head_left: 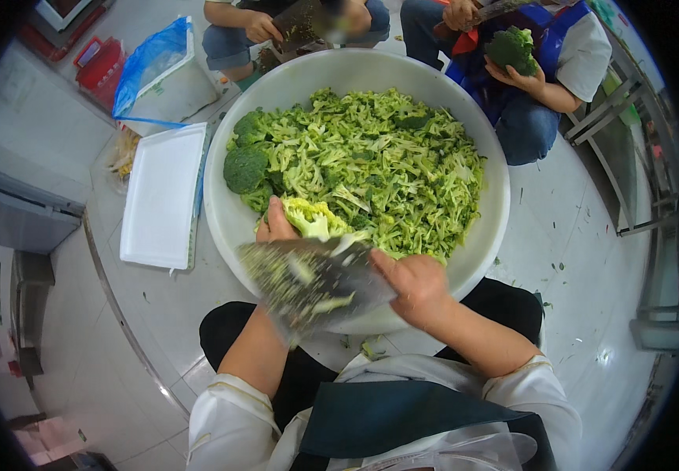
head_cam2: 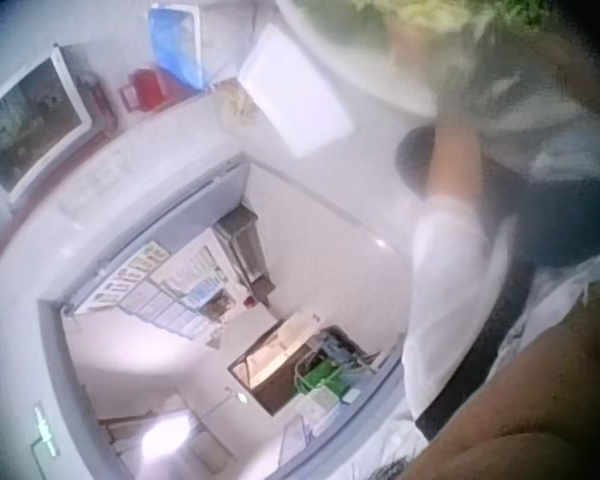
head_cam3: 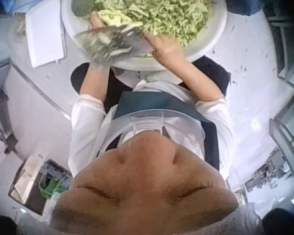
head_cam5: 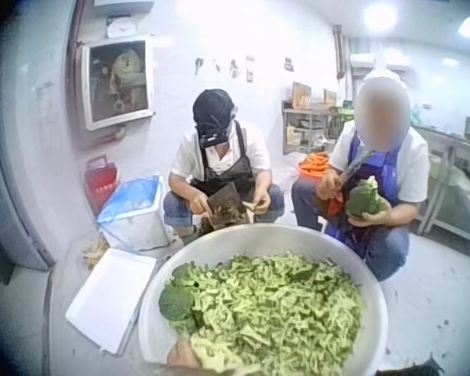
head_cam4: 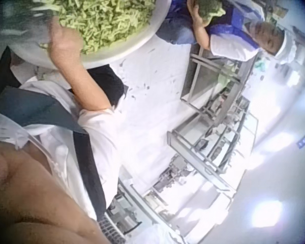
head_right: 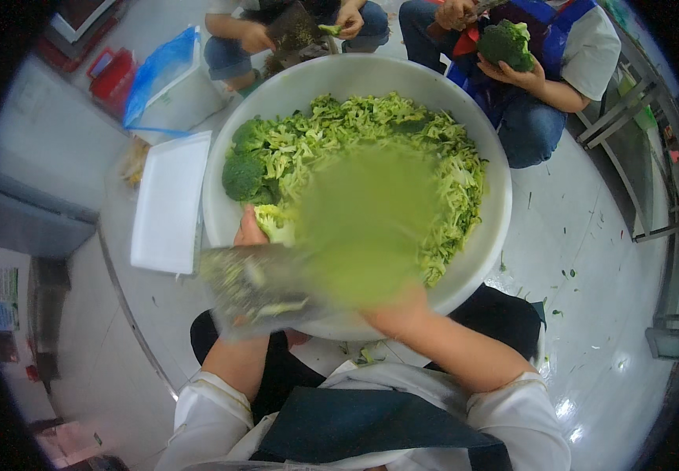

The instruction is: The person chops broccoli florets into small pieces using a cleaver and places them into a large white bowl. Two other people are also chopping broccoli nearby.

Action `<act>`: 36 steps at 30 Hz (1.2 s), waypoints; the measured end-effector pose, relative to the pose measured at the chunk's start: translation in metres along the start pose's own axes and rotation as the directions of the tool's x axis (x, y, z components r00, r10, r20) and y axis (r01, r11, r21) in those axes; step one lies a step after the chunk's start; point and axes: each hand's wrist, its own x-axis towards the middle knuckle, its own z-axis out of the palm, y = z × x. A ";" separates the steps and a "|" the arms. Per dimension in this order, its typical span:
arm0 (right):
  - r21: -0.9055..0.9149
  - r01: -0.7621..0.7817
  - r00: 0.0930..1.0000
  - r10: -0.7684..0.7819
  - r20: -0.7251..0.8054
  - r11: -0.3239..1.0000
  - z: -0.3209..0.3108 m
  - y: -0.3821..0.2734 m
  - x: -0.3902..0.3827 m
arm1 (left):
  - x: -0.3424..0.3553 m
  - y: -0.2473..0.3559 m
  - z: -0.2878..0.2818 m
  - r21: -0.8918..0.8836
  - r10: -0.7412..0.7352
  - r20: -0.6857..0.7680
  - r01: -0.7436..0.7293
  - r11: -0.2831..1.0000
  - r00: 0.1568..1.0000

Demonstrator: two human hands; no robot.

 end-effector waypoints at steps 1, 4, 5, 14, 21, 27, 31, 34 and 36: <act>-0.018 -0.057 0.998 0.058 0.009 0.998 0.010 0.018 -0.012 | 0.001 -0.003 -0.006 -0.139 -0.038 0.083 0.049 0.989 0.996; -0.198 -0.291 0.934 0.323 0.154 0.936 0.030 0.075 -0.044 | -0.015 0.010 0.008 -0.174 -0.078 0.129 0.100 0.980 0.989; -0.258 -0.352 0.892 0.406 0.196 0.900 0.032 0.088 -0.050 | -0.015 0.011 0.009 -0.165 -0.073 0.150 0.098 0.981 0.986; 0.602 -0.620 0.777 0.505 0.377 0.504 0.019 0.051 -0.003 | -0.003 0.010 0.002 -0.239 -0.463 0.443 0.599 0.764 0.768; 0.532 -0.746 0.248 0.574 0.781 -0.401 0.009 0.037 0.013 | 0.006 0.001 -0.014 -0.157 -0.352 0.826 0.779 0.607 0.441; 0.591 -0.599 0.789 0.524 0.320 0.540 0.019 0.039 0.001 | 0.004 -0.001 -0.005 -0.269 -0.370 0.608 0.621 0.736 0.702; 0.447 -0.398 0.910 0.405 0.083 0.801 0.018 0.037 -0.009 | -0.007 0.003 -0.005 -0.193 -0.412 0.641 0.655 0.731 0.648; 0.223 -0.187 0.976 0.207 -0.070 0.957 0.007 0.025 -0.002 | -0.013 -0.003 -0.003 -0.185 -0.331 0.612 0.537 0.823 0.718; 0.088 -0.066 0.994 0.073 -0.080 0.994 -0.007 0.018 0.004 | -0.033 0.019 0.009 -0.220 -0.221 0.517 0.378 0.899 0.827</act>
